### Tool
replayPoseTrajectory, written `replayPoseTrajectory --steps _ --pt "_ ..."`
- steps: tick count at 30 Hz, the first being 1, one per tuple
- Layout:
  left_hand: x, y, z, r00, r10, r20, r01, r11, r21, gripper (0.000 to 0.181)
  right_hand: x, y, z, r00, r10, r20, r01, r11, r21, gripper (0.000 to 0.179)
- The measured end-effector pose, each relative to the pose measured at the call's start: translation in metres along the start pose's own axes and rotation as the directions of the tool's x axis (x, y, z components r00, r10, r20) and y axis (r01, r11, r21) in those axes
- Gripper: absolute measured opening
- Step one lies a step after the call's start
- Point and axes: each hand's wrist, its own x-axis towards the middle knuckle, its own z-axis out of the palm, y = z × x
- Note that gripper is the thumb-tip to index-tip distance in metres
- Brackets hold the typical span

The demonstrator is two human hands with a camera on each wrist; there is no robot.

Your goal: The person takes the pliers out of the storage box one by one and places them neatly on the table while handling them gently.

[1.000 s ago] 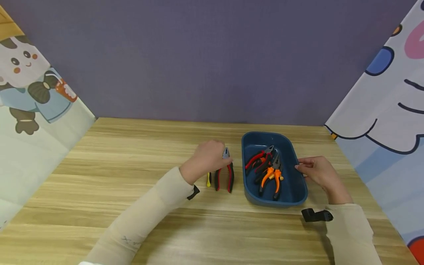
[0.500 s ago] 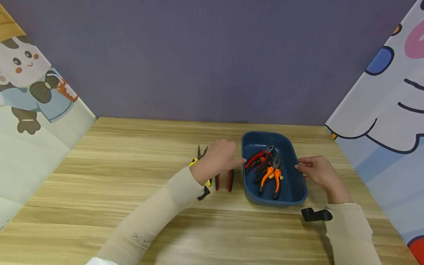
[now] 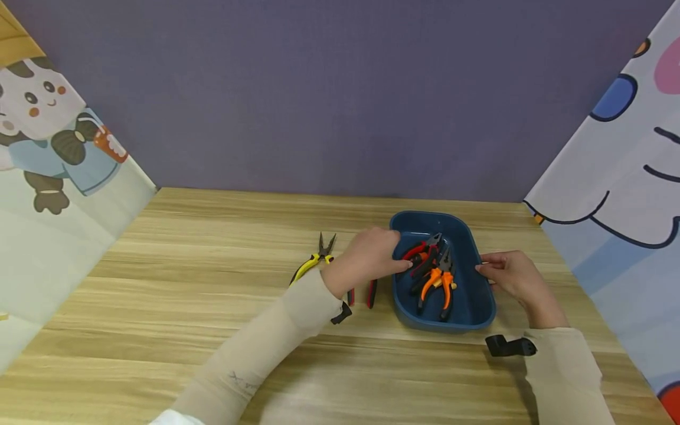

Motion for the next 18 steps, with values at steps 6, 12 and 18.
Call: replayPoseTrajectory --steps 6,12,18 --pt "0.007 0.008 0.002 1.000 0.006 0.029 -0.005 0.999 -0.045 0.047 -0.001 0.001 0.000 1.000 -0.011 -0.002 0.011 1.000 0.009 0.049" --pt "0.012 0.013 0.006 0.999 0.016 0.044 -0.012 0.996 -0.085 0.048 0.000 0.000 0.000 1.000 -0.019 0.001 0.018 1.000 0.012 0.050" --pt "0.019 0.016 0.010 0.998 0.041 0.049 -0.034 0.992 -0.125 0.051 0.000 -0.001 0.000 1.000 -0.010 -0.005 0.010 1.000 0.024 0.050"
